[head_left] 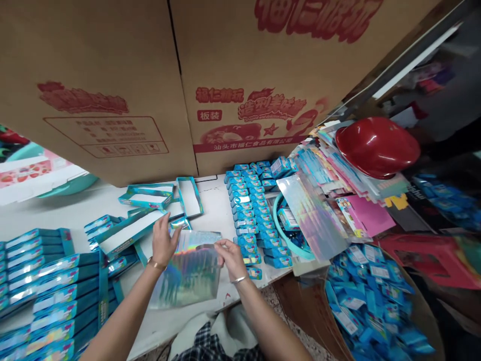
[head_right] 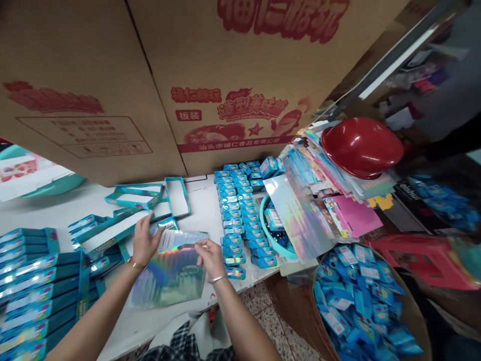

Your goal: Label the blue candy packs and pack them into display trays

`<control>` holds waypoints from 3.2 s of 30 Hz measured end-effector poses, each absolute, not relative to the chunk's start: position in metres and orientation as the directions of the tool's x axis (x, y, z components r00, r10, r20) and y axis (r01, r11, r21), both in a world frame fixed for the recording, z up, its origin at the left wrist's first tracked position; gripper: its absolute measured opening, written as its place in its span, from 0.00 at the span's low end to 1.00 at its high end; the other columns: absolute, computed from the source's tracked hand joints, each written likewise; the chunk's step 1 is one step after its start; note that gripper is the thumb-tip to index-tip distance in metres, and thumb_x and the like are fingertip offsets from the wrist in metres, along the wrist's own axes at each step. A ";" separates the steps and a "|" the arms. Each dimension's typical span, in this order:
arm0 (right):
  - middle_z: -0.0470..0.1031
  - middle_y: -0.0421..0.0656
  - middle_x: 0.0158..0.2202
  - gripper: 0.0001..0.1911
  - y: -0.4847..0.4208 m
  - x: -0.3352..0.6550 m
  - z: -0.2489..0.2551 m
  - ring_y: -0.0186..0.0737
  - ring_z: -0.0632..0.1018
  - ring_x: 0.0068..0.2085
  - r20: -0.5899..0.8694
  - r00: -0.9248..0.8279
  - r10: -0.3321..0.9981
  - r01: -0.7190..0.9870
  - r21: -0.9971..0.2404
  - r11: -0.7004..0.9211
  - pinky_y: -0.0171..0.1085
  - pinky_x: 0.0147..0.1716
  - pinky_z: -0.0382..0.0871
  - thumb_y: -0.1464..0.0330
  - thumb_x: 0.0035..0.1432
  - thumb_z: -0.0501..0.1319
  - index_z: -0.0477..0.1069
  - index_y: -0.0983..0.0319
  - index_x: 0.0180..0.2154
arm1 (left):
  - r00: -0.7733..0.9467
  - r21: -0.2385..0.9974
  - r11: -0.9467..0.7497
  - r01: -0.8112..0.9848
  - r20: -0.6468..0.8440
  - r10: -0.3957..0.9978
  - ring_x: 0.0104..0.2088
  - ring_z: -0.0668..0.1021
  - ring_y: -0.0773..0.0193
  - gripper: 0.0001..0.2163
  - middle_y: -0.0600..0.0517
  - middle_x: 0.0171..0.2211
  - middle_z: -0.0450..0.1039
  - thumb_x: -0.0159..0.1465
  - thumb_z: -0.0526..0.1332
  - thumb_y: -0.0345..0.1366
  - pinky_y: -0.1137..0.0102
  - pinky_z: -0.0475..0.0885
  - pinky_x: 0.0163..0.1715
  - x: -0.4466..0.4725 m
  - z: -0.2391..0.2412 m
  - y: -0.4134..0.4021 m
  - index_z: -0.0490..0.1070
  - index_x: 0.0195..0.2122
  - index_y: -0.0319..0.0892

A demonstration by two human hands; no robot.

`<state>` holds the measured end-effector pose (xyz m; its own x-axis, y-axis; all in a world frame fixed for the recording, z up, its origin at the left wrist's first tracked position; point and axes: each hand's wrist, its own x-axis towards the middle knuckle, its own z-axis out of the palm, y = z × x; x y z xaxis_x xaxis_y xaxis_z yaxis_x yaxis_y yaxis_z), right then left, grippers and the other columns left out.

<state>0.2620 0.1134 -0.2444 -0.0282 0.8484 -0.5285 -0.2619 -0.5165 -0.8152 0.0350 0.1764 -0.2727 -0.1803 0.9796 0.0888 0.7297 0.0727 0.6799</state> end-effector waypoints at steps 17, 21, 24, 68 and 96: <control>0.65 0.34 0.16 0.18 0.184 0.360 -0.274 0.30 0.61 0.17 -0.463 0.396 0.793 -0.024 -0.868 -0.495 0.31 0.17 0.53 0.53 0.46 0.67 0.72 0.62 0.28 | 0.063 0.874 0.469 -0.127 -0.464 0.883 0.27 0.76 0.64 0.14 0.53 0.23 0.75 0.53 0.66 0.48 0.69 0.70 0.32 0.216 -0.314 0.204 0.75 0.28 0.41; 0.66 0.34 0.16 0.16 0.207 0.368 -0.289 0.32 0.63 0.18 -0.324 0.461 0.826 0.253 -0.844 -0.472 0.31 0.21 0.56 0.54 0.52 0.61 0.72 0.61 0.27 | -0.104 0.917 0.398 0.000 -0.396 0.912 0.32 0.77 0.61 0.13 0.50 0.29 0.77 0.57 0.62 0.47 0.69 0.70 0.36 0.237 -0.325 0.218 0.75 0.30 0.41; 0.66 0.35 0.15 0.16 0.218 0.371 -0.298 0.34 0.65 0.19 -0.264 0.466 0.844 0.445 -0.755 -0.482 0.31 0.22 0.56 0.55 0.56 0.58 0.73 0.60 0.28 | -0.148 0.922 0.383 0.051 -0.372 0.916 0.35 0.77 0.60 0.13 0.49 0.31 0.78 0.59 0.61 0.46 0.68 0.71 0.39 0.246 -0.330 0.225 0.75 0.31 0.42; 0.65 0.32 0.15 0.21 0.217 0.376 -0.268 0.33 0.64 0.17 -0.606 0.241 0.758 -0.336 -0.785 -0.521 0.33 0.16 0.55 0.49 0.45 0.68 0.67 0.58 0.30 | 0.273 0.974 0.225 -0.027 -0.209 0.939 0.43 0.75 0.58 0.16 0.47 0.39 0.76 0.64 0.57 0.49 0.66 0.68 0.46 0.231 -0.296 0.189 0.76 0.36 0.40; 0.76 0.45 0.35 0.13 0.257 0.362 -0.328 0.47 0.73 0.43 0.089 0.320 0.943 0.796 -0.566 -0.217 0.45 0.47 0.57 0.72 0.61 0.51 0.68 0.62 0.46 | 0.006 0.534 0.064 0.843 -0.128 0.992 0.43 0.72 0.52 0.19 0.45 0.35 0.76 0.70 0.45 0.40 0.53 0.53 0.54 0.251 -0.318 0.259 0.75 0.34 0.43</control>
<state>0.3623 0.2574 -0.3279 0.3202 0.9432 0.0888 0.7956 -0.2169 -0.5657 0.2508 0.2590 -0.3178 0.0056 0.9918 -0.1280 0.8427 0.0643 0.5345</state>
